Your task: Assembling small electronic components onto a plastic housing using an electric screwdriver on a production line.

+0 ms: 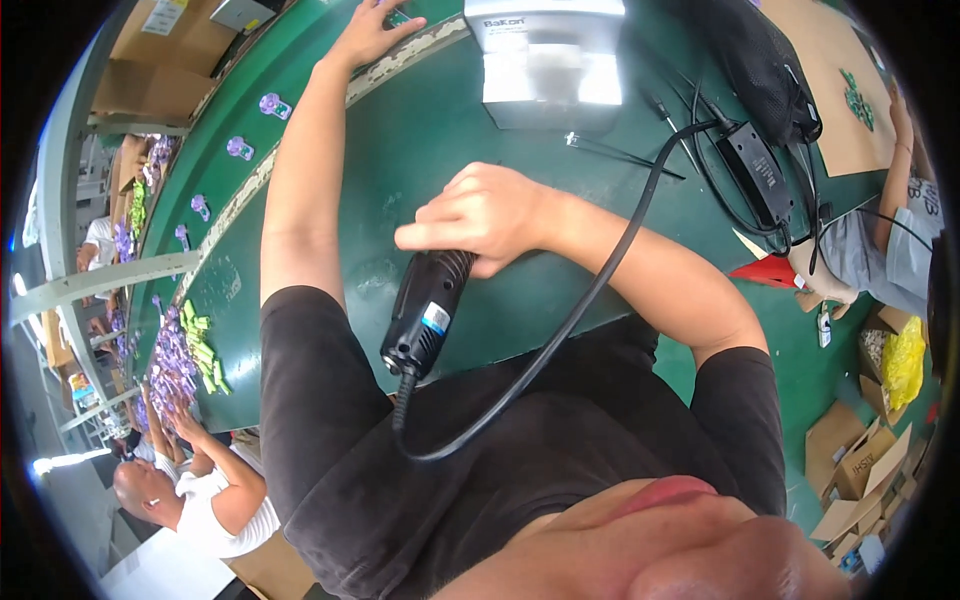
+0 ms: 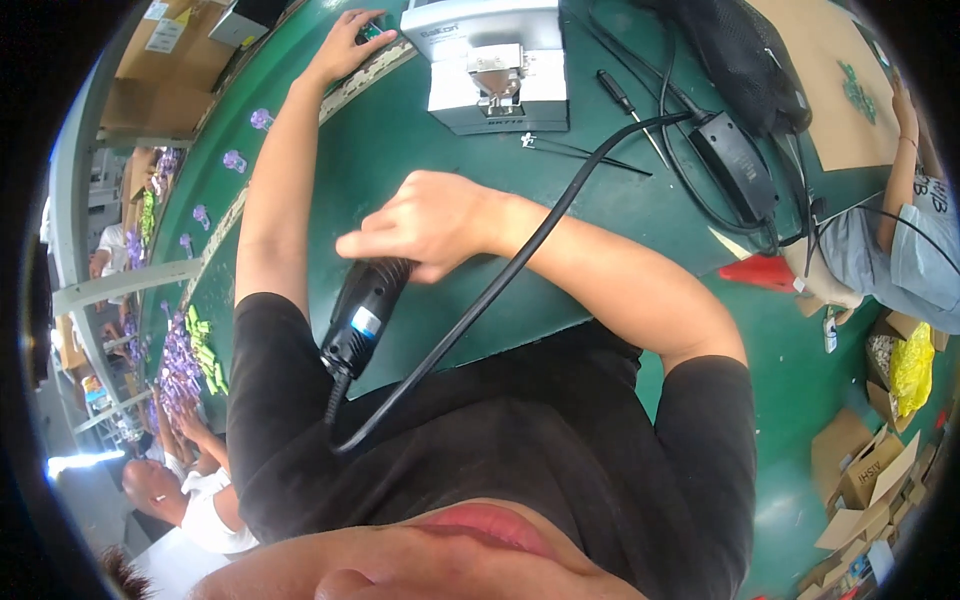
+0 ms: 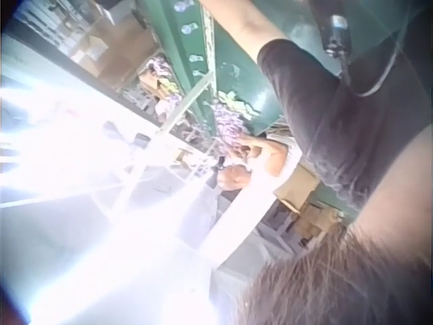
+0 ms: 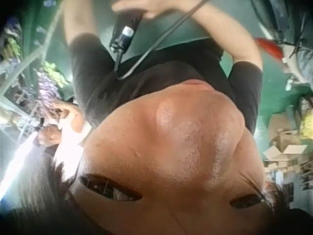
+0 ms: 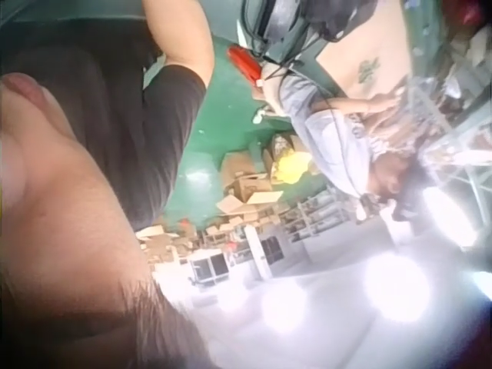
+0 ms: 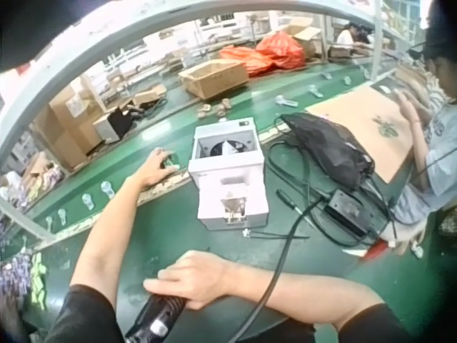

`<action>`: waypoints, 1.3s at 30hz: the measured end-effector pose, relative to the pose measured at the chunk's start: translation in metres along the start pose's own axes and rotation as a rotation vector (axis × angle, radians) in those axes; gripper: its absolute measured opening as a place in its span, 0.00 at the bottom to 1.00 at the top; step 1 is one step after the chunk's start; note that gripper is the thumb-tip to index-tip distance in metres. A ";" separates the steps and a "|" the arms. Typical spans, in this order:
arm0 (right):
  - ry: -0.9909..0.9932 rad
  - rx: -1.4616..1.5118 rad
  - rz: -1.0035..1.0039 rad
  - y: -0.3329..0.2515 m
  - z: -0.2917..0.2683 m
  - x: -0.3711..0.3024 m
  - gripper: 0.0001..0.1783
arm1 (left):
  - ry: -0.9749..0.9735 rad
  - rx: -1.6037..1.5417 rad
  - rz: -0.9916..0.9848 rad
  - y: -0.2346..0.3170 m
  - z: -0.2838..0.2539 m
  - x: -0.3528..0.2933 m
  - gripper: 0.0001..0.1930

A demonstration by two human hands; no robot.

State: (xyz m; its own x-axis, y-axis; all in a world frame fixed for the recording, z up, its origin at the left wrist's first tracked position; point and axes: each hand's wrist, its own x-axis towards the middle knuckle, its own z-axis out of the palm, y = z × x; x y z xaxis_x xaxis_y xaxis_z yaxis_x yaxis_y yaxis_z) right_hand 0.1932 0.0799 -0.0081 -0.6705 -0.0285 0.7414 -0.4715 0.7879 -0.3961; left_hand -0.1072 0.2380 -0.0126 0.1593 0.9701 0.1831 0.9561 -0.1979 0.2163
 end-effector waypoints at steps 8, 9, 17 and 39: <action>0.545 0.350 0.486 -0.006 -0.005 0.025 0.26 | 0.316 -0.046 -0.195 0.070 -0.044 -0.100 0.37; 0.638 0.384 0.549 -0.003 -0.013 0.024 0.21 | 0.236 -0.107 -0.063 0.080 -0.035 -0.126 0.35; 0.924 0.164 0.249 -0.026 -0.094 0.052 0.27 | 0.154 -0.471 0.205 0.196 0.008 -0.211 0.42; 0.724 0.320 0.380 0.031 -0.144 0.005 0.08 | 0.290 -0.562 0.262 0.168 0.021 -0.222 0.22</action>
State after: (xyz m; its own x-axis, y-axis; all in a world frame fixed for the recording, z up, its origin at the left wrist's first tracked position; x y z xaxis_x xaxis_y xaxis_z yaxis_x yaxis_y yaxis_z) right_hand 0.2574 0.1925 0.0615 -0.3383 0.6836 0.6467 -0.5008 0.4510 -0.7388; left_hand 0.0233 -0.0074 -0.0370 0.2202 0.8189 0.5299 0.6094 -0.5397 0.5808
